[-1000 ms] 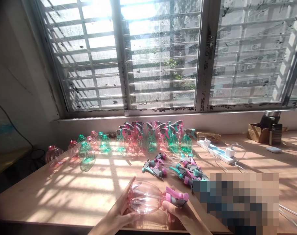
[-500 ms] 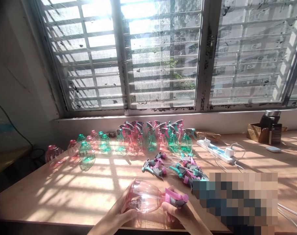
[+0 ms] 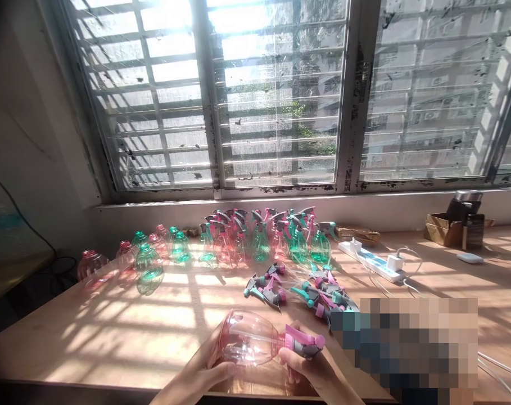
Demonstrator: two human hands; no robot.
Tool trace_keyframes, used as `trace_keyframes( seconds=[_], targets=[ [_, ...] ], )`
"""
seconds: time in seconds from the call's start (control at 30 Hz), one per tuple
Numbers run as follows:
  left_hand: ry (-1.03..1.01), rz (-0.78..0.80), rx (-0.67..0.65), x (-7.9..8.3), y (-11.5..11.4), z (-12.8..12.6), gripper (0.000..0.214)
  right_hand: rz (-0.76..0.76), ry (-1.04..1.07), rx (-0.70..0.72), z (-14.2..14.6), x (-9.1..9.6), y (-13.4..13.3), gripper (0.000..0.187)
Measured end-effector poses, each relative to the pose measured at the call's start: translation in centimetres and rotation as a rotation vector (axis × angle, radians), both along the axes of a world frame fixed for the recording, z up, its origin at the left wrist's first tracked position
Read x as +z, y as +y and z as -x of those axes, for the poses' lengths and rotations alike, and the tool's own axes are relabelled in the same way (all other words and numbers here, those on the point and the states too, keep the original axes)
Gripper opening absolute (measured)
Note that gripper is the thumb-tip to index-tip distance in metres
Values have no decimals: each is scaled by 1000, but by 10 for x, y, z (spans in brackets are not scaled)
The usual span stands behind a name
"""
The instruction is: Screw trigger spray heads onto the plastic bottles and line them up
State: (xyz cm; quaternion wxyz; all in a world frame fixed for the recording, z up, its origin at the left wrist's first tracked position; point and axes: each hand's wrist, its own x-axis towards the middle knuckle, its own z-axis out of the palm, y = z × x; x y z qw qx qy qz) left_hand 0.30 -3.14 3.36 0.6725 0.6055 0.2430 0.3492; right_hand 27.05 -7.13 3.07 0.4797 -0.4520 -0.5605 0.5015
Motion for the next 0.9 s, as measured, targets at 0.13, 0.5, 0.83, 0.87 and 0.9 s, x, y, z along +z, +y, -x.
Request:
trace_keyframes(
  seconds=[0.13, 0.5, 0.83, 0.87, 0.9],
  targets=[
    [-5, -6, 7, 2, 0, 0, 95, 1, 3, -10, 0, 1, -1, 30],
    [6, 8, 18, 3, -2, -1, 102, -17, 5, -14, -3, -6, 1, 33],
    [10, -6, 13, -5, 1, 2, 102, -7, 17, 5, -4, 0, -3, 37],
    [6, -9, 15, -5, 1, 1, 103, -2, 38, 19, -4, 0, -4, 41],
    [3, -11, 20, -4, 0, 1, 103, 5, 53, 28, -5, 0, -5, 44]
  ],
)
